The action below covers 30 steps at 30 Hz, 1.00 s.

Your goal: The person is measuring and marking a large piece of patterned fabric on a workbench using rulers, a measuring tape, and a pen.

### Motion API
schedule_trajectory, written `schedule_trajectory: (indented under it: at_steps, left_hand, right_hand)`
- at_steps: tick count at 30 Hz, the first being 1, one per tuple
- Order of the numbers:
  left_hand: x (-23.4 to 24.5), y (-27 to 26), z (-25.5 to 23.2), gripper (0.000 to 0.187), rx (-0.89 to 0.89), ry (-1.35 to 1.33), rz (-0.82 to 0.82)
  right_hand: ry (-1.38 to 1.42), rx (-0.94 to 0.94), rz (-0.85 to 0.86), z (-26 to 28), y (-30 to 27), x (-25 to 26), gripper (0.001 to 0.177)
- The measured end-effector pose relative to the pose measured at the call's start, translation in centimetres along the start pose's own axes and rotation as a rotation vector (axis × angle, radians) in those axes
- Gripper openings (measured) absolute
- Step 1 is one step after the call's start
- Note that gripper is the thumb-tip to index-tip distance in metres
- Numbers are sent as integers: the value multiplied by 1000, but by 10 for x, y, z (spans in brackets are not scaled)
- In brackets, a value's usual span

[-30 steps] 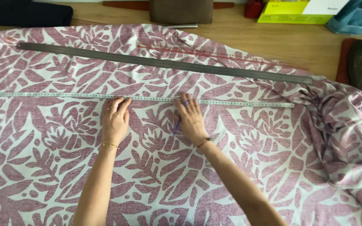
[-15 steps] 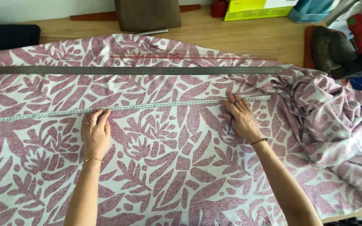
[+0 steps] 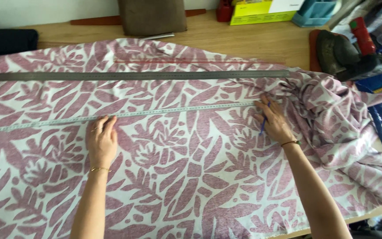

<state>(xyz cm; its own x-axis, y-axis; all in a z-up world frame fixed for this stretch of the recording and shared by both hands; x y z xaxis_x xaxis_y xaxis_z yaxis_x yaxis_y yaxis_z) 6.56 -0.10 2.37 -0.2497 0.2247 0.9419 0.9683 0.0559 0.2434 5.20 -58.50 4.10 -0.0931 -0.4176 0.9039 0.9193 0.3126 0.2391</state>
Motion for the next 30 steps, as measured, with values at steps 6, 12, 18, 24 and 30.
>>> schedule_trajectory:
  at_steps: [6, 12, 18, 24, 30]
  left_hand:
    - [21, -6, -9, 37, -91, -102, -142]
    - [11, -5, -3, 35, -47, -144, -90]
    - [-9, -1, 7, 34, -29, -179, -70]
    - [-1, 9, -2, 28, -12, -156, -67]
    - [18, 10, -117, 25, 22, 4, -333]
  right_hand:
    - [-10, 93, -57, -8, -2, -10, 50]
    - [-44, 59, -32, -7, -1, -8, 51]
    - [-46, -11, 15, -5, -2, -7, 48]
    - [-69, -38, -17, -4, 0, -4, 48]
    - [-88, 51, -90, -5, -3, -1, 50]
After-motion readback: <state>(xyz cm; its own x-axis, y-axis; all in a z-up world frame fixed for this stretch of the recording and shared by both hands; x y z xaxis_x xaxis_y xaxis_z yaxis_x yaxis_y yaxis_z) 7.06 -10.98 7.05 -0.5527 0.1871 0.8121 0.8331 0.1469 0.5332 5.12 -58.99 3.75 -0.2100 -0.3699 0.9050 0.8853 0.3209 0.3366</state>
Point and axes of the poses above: each hand's wrist, its own y-axis towards the middle knuckle, its own x-axis out of the back of the hand, z = x × y, the point moved 7 cm from there along y, towards the middle knuckle, and after that the axes turned 5 degrees about x, right-handed, at the moved point
